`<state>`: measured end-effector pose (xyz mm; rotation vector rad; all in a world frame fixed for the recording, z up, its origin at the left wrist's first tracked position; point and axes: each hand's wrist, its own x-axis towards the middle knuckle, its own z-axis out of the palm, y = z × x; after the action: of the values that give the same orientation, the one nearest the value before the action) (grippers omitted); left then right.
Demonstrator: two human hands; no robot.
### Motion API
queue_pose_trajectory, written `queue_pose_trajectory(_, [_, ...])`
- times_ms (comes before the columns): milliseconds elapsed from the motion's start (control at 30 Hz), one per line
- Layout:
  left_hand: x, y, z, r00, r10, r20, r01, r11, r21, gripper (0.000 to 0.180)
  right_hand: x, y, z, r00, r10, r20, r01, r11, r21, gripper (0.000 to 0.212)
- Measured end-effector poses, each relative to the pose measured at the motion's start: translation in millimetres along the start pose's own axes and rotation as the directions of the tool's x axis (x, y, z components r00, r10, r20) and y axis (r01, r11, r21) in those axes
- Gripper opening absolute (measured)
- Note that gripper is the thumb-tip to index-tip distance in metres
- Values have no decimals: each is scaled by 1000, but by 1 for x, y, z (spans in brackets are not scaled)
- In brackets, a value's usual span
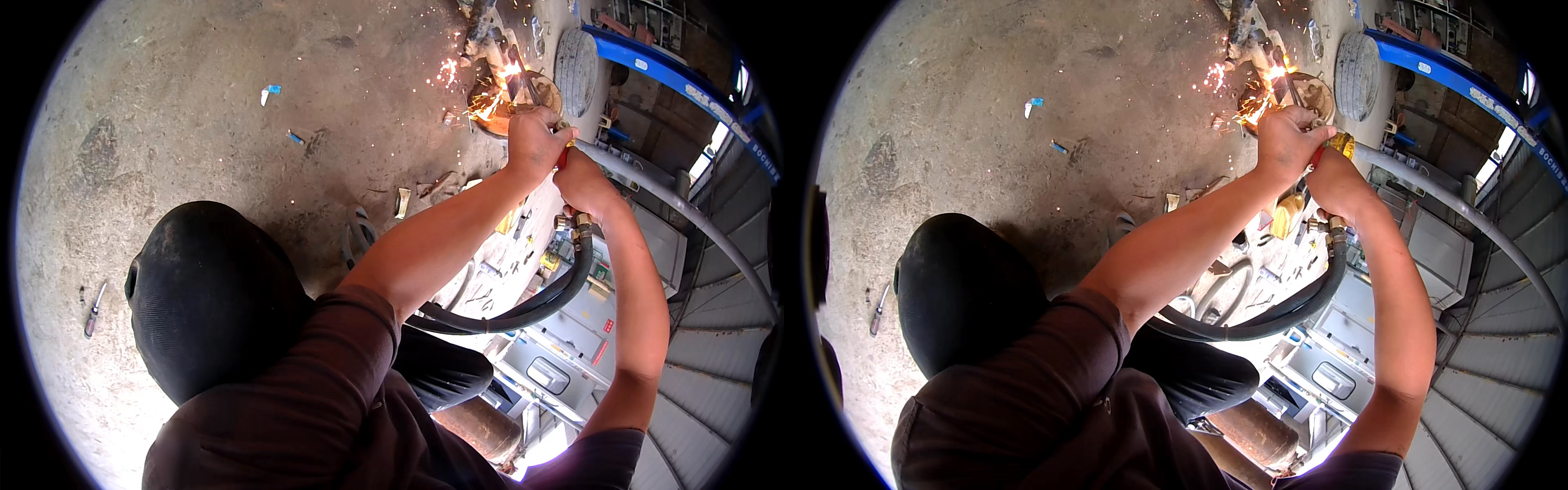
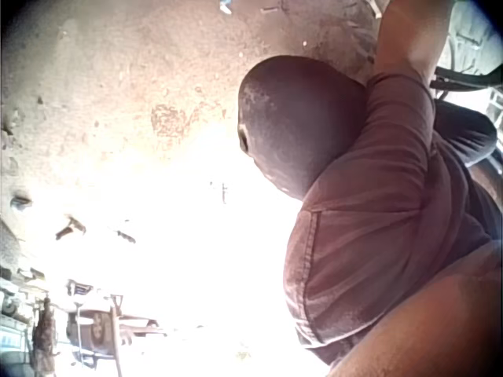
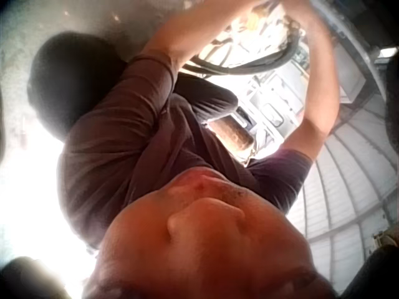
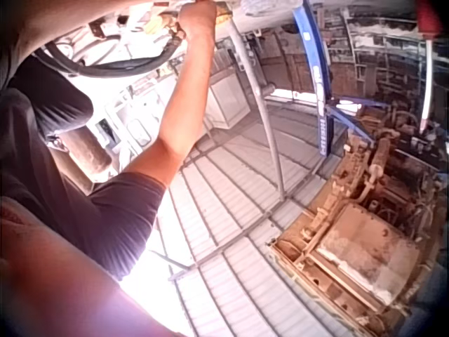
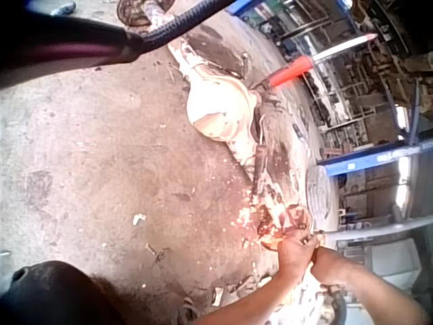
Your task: The person uses a handheld oxy-acetylene cutting torch to sever a metal axle shaft. They position the torch at the joint, ignite the flame, and move the cutting tip along the metal to create a clean cut, producing sparks and molten slag.
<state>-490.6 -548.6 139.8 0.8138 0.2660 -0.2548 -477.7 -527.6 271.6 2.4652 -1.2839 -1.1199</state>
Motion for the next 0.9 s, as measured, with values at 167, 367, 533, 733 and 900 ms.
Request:
queue_pose_trajectory(167, [-1, 2, -1, 999, -32, -7, 32, 999, -11, 32, -4, -6, -3, 1000, -21, 18, 22, 999, -47, 26])
queue_pose_trajectory(367, [-1, 2, -2, 999, -37, -9, 37, 999, -37, 31, -8, -9, -1, 999, -13, -35, 10, 997, -81, 28])
queue_pose_trajectory(533, [2, 0, -2, 999, -30, -16, 28, 997, -74, 29, -10, -15, -1, 1000, -13, -17, 12, 997, -77, 29])
queue_pose_trajectory(733, [-1, 6, -5, 999, -40, -6, 40, 998, -50, 30, -4, -9, -2, 1000, -19, -6, 19, 998, -64, 27])
queue_pose_trajectory(900, [3, 4, -4, 999, -37, -31, 35, 997, -66, 32, -6, -14, -2, 999, -39, -6, 39, 997, -65, 26])
